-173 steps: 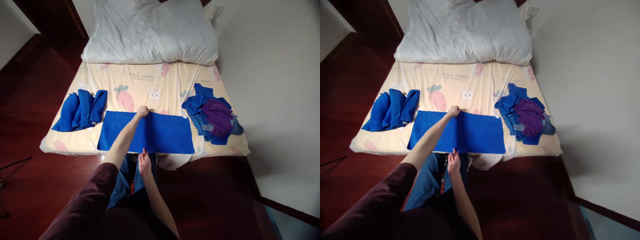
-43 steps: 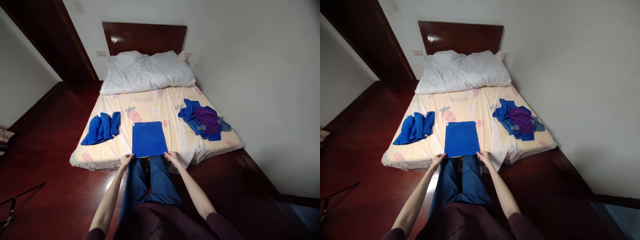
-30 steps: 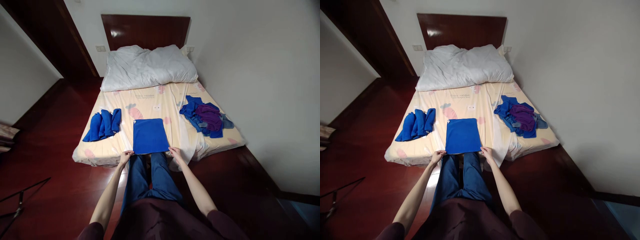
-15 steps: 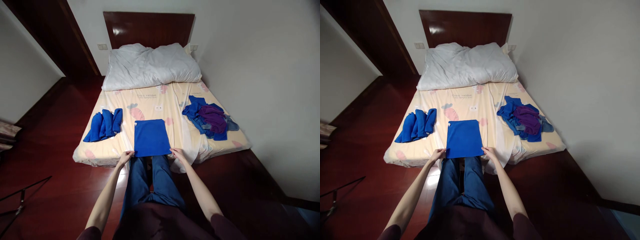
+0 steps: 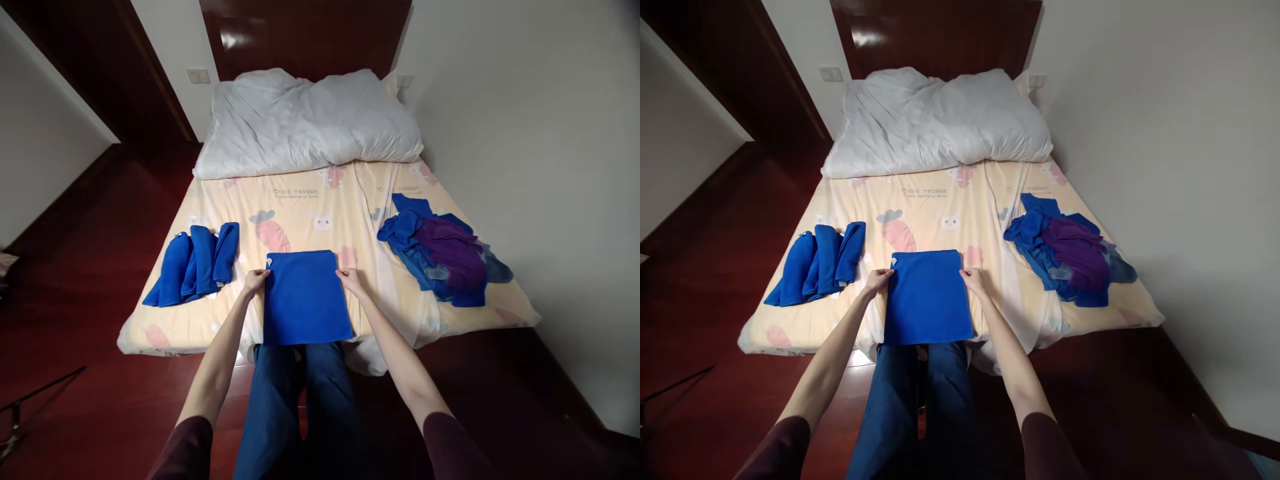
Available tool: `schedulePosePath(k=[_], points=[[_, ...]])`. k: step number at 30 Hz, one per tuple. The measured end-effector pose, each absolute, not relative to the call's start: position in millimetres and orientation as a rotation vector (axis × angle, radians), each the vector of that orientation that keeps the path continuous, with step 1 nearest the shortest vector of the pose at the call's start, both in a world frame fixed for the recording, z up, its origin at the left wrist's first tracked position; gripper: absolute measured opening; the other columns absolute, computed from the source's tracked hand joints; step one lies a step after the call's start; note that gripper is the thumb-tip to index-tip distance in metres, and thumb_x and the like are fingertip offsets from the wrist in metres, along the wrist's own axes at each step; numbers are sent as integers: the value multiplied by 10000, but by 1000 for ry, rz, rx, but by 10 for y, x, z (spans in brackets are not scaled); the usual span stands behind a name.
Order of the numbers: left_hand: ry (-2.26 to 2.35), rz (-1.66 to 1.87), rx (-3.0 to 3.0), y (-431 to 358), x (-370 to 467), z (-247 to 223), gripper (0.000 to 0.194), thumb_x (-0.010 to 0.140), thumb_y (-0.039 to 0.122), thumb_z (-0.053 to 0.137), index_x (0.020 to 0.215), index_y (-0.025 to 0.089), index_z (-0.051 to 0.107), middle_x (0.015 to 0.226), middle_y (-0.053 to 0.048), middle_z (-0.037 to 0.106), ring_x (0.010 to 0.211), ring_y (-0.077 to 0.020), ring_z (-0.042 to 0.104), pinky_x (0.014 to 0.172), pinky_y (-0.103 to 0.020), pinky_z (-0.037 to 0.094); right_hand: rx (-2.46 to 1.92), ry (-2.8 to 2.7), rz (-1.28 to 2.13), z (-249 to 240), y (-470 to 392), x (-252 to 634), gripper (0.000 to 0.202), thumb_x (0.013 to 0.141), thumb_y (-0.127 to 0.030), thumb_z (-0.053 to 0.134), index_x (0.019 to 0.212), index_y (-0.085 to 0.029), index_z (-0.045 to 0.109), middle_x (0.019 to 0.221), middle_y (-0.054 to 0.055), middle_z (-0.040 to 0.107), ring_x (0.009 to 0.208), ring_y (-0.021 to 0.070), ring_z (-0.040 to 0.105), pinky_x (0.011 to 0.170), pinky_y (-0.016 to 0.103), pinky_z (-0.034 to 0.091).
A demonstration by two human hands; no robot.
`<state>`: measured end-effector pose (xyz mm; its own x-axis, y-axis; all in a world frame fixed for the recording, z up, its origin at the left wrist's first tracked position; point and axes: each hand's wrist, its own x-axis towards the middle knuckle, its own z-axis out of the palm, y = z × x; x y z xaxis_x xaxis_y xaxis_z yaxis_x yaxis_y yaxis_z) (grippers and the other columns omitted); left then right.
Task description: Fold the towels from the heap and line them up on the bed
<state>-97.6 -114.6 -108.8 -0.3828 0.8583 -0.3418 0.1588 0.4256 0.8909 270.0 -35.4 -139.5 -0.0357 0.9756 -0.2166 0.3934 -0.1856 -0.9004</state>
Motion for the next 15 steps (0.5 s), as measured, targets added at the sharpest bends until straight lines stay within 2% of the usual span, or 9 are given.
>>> schedulePosePath(k=[4, 7, 12, 15], points=[[1884, 1029, 892, -790, -1007, -1186, 372, 661, 501, 831, 717, 148, 727, 581, -4, 603, 618, -155, 552, 586, -250, 364, -1668, -1462, 1088, -1469, 45, 2588, 231, 759, -438, 732, 714, -216, 690, 768, 55, 759, 824, 240, 701, 750, 315, 527], [1933, 1047, 915, -636, -1024, -1242, 312, 690, 440, 791, 790, 146, 754, 643, -15, 651, 652, -156, 570, 619, -249, 376, -1696, -1467, 1039, -1502, 206, 2527, 162, 798, -362, 710, 767, -203, 714, 835, 64, 783, 840, 225, 708, 806, 316, 536], [1986, 1049, 958, -565, -1031, -1335, 263, 714, 382, 743, 817, 142, 778, 675, -41, 689, 668, -171, 604, 657, -258, 414, -1724, -1473, 993, -1531, 303, 2430, 152, 839, -321, 697, 780, -183, 724, 845, 80, 791, 767, 203, 694, 773, 304, 536], [2066, 1085, 956, -569, -1024, -1391, 325, 731, 402, 733, 877, 120, 806, 661, -43, 685, 655, -179, 611, 651, -267, 424, -1729, -1480, 959, -1515, 318, 2409, 183, 858, -344, 693, 790, -181, 738, 844, 79, 795, 774, 205, 690, 769, 303, 542]])
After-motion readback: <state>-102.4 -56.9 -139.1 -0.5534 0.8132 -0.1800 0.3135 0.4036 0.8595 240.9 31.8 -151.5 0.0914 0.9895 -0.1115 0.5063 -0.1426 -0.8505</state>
